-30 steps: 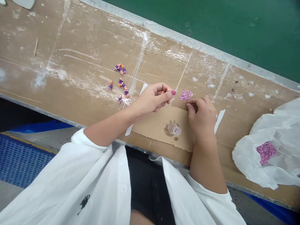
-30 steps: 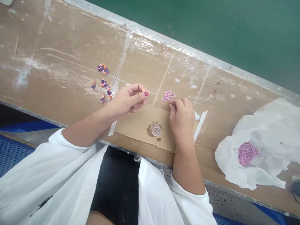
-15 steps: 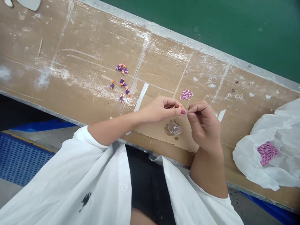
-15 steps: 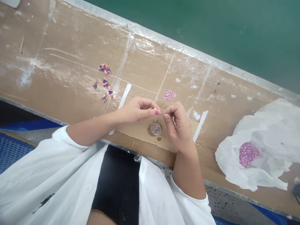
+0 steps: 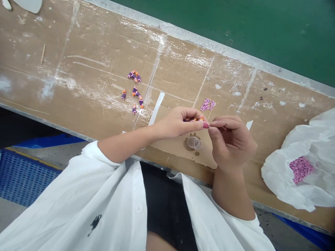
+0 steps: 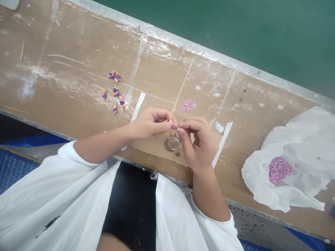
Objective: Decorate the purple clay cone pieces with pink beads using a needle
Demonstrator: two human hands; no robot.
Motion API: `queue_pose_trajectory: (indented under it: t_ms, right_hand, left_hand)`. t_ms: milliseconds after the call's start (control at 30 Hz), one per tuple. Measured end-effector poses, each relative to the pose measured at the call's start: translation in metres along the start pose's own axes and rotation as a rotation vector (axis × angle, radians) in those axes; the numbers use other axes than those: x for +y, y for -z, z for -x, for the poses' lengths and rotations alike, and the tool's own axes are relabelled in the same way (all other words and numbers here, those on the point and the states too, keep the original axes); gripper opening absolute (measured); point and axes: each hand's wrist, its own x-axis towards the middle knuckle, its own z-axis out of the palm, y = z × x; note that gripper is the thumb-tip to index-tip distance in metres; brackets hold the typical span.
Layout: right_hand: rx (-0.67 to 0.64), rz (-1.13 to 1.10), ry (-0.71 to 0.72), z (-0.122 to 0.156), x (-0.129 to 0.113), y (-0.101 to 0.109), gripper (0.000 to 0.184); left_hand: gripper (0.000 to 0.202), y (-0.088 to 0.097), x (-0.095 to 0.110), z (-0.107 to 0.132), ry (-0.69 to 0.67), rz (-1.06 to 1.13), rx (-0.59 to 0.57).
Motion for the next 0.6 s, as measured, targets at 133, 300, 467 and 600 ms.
queue_pose_trajectory:
  t_ms: [133,300,467,600]
  right_hand:
    - [0.081,0.001,0.019,0.001,-0.004,-0.006,0.012]
    - [0.124,-0.002,0.019,0.001,-0.004,-0.007,0.014]
    - [0.145,0.036,0.059,0.000,-0.004,-0.007,0.015]
    - [0.117,0.056,0.077,0.001,-0.003,-0.004,0.015]
  left_hand:
    - [0.038,-0.004,-0.005,0.001,-0.051,0.086,0.006]
    - [0.041,-0.010,-0.012,0.000,-0.148,0.117,0.021]
    - [0.044,-0.012,-0.019,0.000,-0.207,0.069,0.035]
    - [0.038,-0.013,-0.018,0.003,-0.247,0.011,0.038]
